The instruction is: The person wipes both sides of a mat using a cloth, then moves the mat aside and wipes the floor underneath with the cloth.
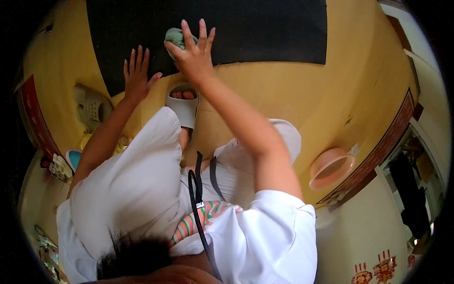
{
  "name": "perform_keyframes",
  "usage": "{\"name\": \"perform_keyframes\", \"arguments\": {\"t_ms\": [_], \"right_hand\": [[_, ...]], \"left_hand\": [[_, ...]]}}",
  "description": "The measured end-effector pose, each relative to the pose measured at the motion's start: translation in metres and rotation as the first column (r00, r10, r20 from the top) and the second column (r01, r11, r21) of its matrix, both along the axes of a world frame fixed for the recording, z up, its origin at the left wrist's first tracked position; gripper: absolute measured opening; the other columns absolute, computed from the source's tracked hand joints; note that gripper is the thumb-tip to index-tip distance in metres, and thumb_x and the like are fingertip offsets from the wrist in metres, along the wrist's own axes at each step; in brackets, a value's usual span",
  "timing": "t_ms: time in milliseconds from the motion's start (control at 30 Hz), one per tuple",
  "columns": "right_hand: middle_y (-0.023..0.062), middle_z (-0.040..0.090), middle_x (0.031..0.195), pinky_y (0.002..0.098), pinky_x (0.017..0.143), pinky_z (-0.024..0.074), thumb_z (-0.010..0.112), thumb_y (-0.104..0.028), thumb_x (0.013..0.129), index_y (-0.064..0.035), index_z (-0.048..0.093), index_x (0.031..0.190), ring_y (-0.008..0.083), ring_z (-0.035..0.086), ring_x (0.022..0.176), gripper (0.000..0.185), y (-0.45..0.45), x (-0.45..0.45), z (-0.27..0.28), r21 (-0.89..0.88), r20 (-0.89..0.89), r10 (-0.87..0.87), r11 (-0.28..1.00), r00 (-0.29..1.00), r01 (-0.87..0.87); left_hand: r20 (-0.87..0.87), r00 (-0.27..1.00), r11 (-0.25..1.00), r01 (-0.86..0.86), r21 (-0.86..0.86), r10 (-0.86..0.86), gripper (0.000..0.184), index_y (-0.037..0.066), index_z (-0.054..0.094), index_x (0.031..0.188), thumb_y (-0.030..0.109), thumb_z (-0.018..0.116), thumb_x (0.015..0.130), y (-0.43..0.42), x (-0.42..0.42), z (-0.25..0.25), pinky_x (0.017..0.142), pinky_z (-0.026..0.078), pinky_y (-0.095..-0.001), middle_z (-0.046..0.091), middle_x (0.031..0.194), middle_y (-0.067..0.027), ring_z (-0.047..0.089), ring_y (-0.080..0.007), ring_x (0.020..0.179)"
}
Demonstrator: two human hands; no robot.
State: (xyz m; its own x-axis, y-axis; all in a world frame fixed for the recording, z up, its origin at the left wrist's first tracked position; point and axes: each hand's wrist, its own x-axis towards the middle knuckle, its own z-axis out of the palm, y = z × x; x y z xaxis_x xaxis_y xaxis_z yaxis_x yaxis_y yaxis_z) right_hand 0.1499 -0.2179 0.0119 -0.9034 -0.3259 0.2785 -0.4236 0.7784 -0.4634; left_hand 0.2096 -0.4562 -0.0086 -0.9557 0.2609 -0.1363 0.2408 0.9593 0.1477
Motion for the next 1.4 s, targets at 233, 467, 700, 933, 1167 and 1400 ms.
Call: {"name": "perform_keyframes", "arguments": {"t_ms": [233, 467, 700, 933, 1167, 1400], "right_hand": [[0.0139, 0.063, 0.122, 0.0397, 0.082, 0.0528, 0.065, -0.008, 0.087, -0.022, 0.071, 0.12, 0.0316, 0.063, 0.102, 0.036, 0.203, -0.08, -0.044, 0.599, -0.254, 0.236, 0.8, 0.938, -0.039], [0.0192, 0.059, 0.117, 0.0494, 0.098, 0.0441, 0.069, -0.006, 0.083, -0.0083, 0.053, 0.131, 0.0397, 0.057, 0.109, 0.051, 0.12, -0.11, -0.006, -0.227, -0.245, -0.558, 0.828, 0.793, 0.513], [0.0049, 0.068, 0.1, 0.0369, 0.063, 0.0516, 0.062, -0.017, 0.091, -0.0162, 0.062, 0.125, 0.0218, 0.063, 0.08, 0.035, 0.029, -0.034, -0.027, 0.352, -0.326, 0.524, 0.84, 0.787, -0.414], [0.0069, 0.072, 0.107, 0.0438, 0.079, 0.0532, 0.063, -0.003, 0.076, -0.0169, 0.071, 0.114, 0.0302, 0.065, 0.093, 0.041, 0.265, -0.139, -0.024, 0.291, -0.315, -0.513, 0.749, 0.799, 0.596], [0.011, 0.064, 0.122, 0.0435, 0.084, 0.0484, 0.062, -0.003, 0.081, -0.0151, 0.065, 0.123, 0.0256, 0.06, 0.097, 0.044, 0.065, -0.073, -0.005, 0.125, -0.378, 0.136, 0.988, 0.916, -0.095], [0.0074, 0.065, 0.115, 0.0405, 0.075, 0.054, 0.067, -0.007, 0.084, -0.0221, 0.066, 0.131, 0.0294, 0.06, 0.095, 0.05, 0.237, -0.098, -0.042, 0.623, -0.15, 0.037, 0.78, 0.988, 0.066]], "left_hand": [[-0.043, 0.999, 1.0, -0.017, 0.006, 0.017, 0.083, 0.02, 0.02, 0.163, 0.066, 0.043, 0.098, -0.003, 0.002, -0.006, 0.123, 0.006, -0.0546, 0.01, 0.171, -0.0051, 0.008, -0.0276, 0.157], [-0.016, 0.999, 0.999, -0.037, -0.013, 0.036, 0.085, 0.02, 0.017, 0.163, 0.067, 0.043, 0.098, -0.004, 0.0, -0.007, 0.124, 0.004, -0.0539, 0.006, 0.171, -0.0054, 0.004, -0.0269, 0.158], [0.011, 1.0, 0.999, -0.021, 0.036, 0.021, 0.085, 0.019, 0.017, 0.163, 0.066, 0.044, 0.097, -0.004, 0.004, -0.003, 0.124, 0.004, -0.0542, 0.008, 0.171, -0.0063, 0.005, -0.0277, 0.157], [0.022, 0.999, 0.999, -0.045, 0.008, 0.045, 0.085, 0.019, 0.021, 0.162, 0.063, 0.051, 0.096, -0.003, 0.003, -0.001, 0.122, 0.009, -0.0576, 0.012, 0.17, -0.0073, 0.01, -0.0294, 0.156], [-0.085, 0.996, 0.987, 0.002, 0.16, 0.011, 0.082, 0.013, 0.025, 0.16, 0.052, 0.058, 0.096, 0.006, -0.02, 0.012, 0.122, 0.011, -0.0554, 0.021, 0.168, -0.0082, 0.019, -0.0297, 0.154], [-0.068, 0.997, 0.998, 0.033, 0.061, -0.029, 0.081, 0.012, 0.026, 0.16, 0.044, 0.062, 0.095, 0.001, -0.042, -0.005, 0.121, 0.014, -0.055, 0.021, 0.168, -0.008, 0.02, -0.0273, 0.155]]}}
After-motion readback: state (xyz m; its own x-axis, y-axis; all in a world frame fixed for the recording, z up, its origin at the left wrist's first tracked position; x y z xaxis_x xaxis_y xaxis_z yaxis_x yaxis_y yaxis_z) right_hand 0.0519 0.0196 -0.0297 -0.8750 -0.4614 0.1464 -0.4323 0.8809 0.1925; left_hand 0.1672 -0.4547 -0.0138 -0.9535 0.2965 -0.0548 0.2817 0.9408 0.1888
